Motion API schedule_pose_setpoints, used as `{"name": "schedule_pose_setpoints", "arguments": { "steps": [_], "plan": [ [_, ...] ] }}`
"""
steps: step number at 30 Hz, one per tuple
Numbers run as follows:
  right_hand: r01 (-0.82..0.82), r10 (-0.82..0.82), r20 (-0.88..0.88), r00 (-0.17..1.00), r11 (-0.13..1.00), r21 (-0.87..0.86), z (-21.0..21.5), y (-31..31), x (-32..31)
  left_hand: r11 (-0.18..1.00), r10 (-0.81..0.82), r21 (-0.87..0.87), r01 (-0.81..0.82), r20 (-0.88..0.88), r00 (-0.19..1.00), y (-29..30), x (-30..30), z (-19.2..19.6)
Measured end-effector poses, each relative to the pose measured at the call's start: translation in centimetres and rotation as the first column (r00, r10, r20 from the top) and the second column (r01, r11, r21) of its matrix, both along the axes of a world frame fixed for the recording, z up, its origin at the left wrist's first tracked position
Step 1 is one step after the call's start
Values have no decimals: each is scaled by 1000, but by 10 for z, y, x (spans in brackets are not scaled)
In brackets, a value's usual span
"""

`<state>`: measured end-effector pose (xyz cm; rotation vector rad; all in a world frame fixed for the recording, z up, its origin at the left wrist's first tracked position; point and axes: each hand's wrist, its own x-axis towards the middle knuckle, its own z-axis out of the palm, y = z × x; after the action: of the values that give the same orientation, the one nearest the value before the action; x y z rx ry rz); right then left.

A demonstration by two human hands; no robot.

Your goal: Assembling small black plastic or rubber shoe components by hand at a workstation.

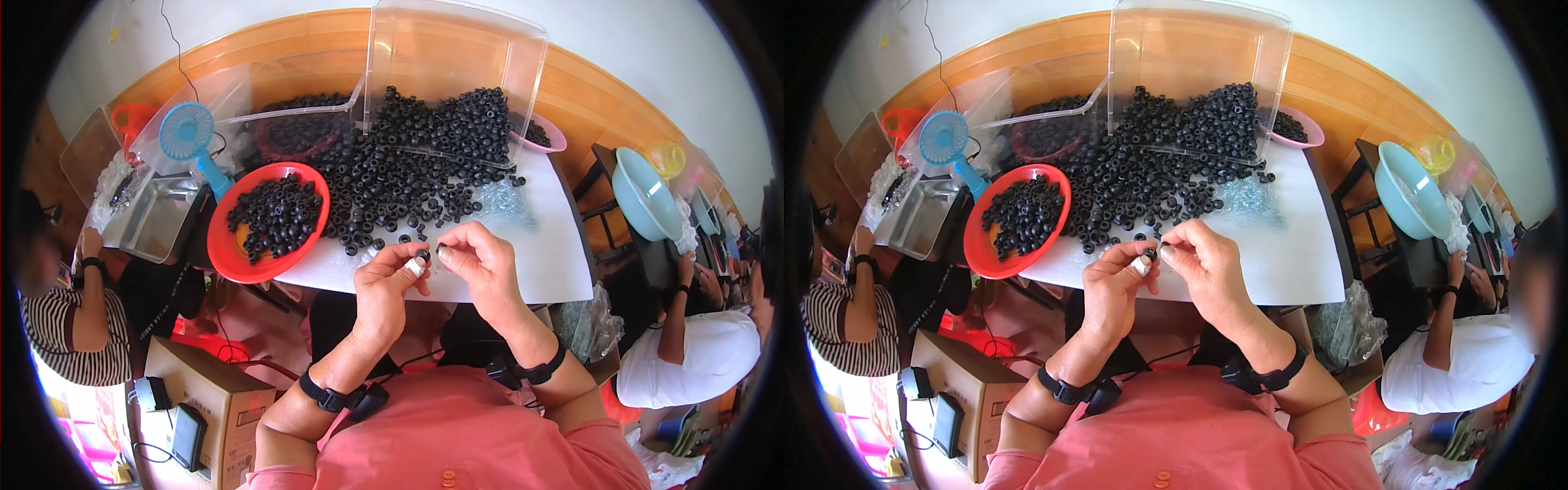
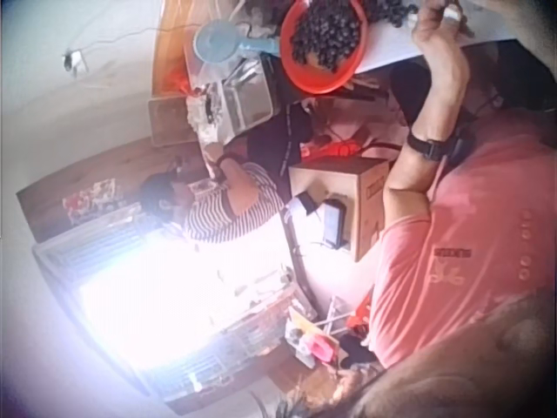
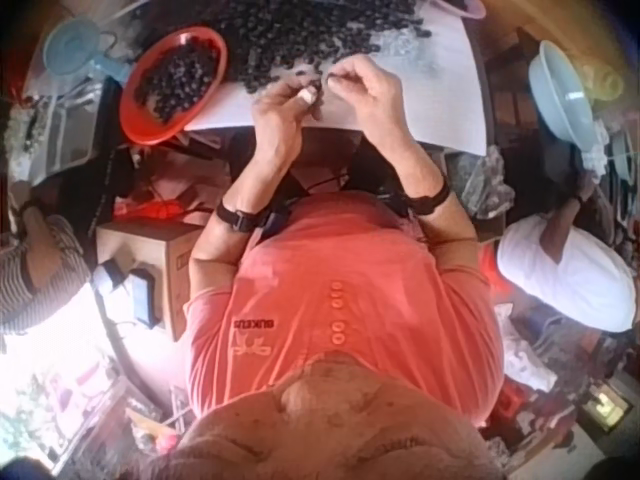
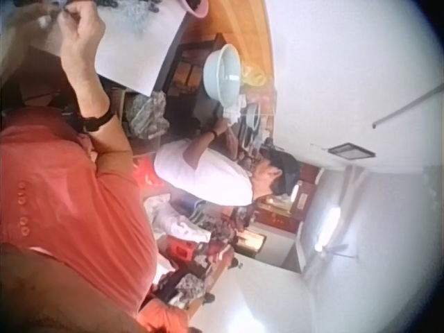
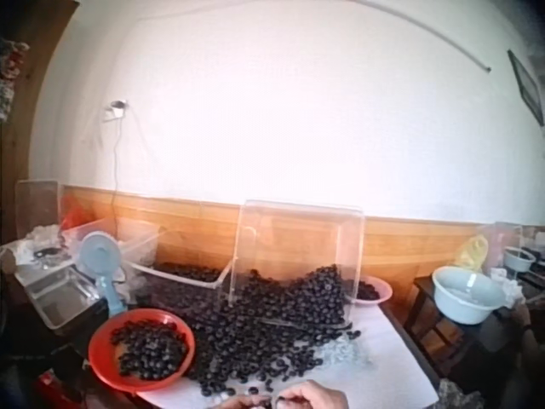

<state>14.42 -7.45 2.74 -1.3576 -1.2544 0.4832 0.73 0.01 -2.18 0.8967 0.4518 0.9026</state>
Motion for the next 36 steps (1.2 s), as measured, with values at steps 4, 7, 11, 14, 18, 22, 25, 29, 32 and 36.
{"name": "schedule_pose_setpoints", "arguments": {
  "steps": [4,7,11,14,18,22,25,29,32,36],
  "plan": [
    [-40,39,-70,997,999,-22,-8,9,4,999,-38,6,38,-22,999,1,0,2],
    [-52,50,-96,994,998,-19,-10,10,1,998,-46,30,48,-46,998,1,-1,2],
    [-87,82,-170,982,996,-22,-14,11,-4,998,-55,6,55,-35,998,2,-3,1],
    [-92,88,-185,979,996,-12,-17,9,-8,998,-65,-6,65,-24,998,2,-4,0],
    [-86,84,-172,982,996,-7,-24,10,-6,998,-56,-13,55,-30,998,1,-5,2],
    [-97,92,-205,975,995,-17,-23,12,-4,999,-38,7,38,-54,998,0,-5,4],
    [-91,95,-164,982,995,30,-25,13,-3,1000,-23,8,24,-69,997,-1,-5,1],
    [5,-44,233,971,987,163,-29,10,1,1000,-9,3,9,-113,994,-3,-3,3],
    [-16,-43,334,942,985,172,-26,9,5,1000,-1,3,2,-142,990,-4,-3,5],
    [-43,-59,497,865,981,192,-21,7,9,1000,0,2,1,-148,989,-4,-3,6]
  ]
}}
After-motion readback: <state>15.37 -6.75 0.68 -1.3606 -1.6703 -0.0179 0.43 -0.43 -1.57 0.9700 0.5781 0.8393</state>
